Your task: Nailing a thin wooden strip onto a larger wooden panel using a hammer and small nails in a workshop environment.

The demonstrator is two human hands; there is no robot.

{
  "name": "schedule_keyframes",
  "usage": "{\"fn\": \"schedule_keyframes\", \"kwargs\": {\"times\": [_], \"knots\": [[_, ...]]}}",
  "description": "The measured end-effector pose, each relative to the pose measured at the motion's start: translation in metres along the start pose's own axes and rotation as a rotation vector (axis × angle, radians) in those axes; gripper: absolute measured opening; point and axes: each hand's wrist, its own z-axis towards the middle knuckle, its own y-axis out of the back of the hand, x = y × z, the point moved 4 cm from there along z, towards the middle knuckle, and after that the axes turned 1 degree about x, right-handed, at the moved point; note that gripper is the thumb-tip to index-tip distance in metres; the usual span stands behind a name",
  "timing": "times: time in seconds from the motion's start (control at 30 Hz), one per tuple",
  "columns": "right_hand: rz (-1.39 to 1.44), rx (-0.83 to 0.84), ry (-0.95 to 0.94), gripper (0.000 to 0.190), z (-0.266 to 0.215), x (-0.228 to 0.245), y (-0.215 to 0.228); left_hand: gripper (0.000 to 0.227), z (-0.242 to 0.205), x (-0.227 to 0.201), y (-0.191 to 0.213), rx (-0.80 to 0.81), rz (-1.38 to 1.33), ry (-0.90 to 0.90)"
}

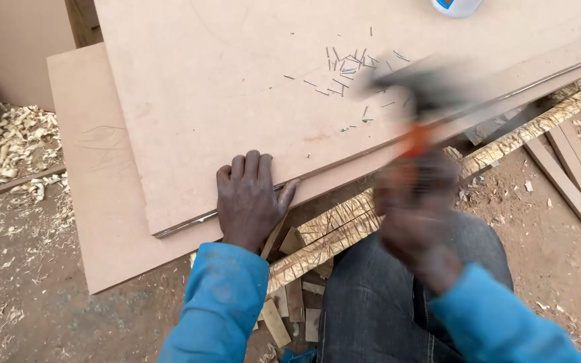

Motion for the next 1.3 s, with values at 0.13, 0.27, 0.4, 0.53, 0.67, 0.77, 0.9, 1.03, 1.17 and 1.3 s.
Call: {"fn": "schedule_keyframes", "kwargs": {"times": [0.13,0.27,0.4,0.53,0.67,0.77,0.9,1.03,1.17,1.3], "knots": [[-0.175,0.695,-0.526,0.042,-0.004,-0.023,-0.033,0.061,0.000,0.002,-0.006,-0.029,-0.123,-0.009],[-0.019,0.317,-0.373,0.046,0.042,0.017,-0.005,0.053,0.001,0.000,0.004,0.061,-0.014,0.002],[-0.101,-0.113,-0.199,0.053,0.009,0.010,-0.006,0.053,0.000,0.001,0.002,0.074,-0.020,-0.008],[-0.182,0.799,-0.684,0.047,-0.020,-0.039,-0.028,0.055,0.004,0.001,0.010,0.064,-0.028,-0.015],[-0.107,0.436,-0.153,0.044,0.029,0.001,-0.006,0.053,0.004,-0.001,0.003,0.064,-0.054,-0.005],[0.012,0.036,-0.119,0.038,-0.003,-0.012,-0.004,0.063,0.002,-0.001,0.002,0.041,0.094,-0.029],[-0.194,0.783,-0.740,0.054,-0.055,-0.066,-0.035,0.062,0.000,0.000,0.003,0.024,0.052,-0.034],[-0.134,0.599,-0.302,0.046,0.015,-0.009,-0.018,0.059,-0.001,-0.004,0.004,0.017,0.016,-0.032],[-0.038,-0.014,-0.515,0.011,-0.074,-0.074,-0.008,0.059,0.004,0.000,0.003,0.033,-0.035,-0.005],[-0.105,0.195,-0.427,0.022,-0.033,-0.058,-0.017,0.062,0.009,0.000,-0.007,-0.112,-0.179,0.018]]}}
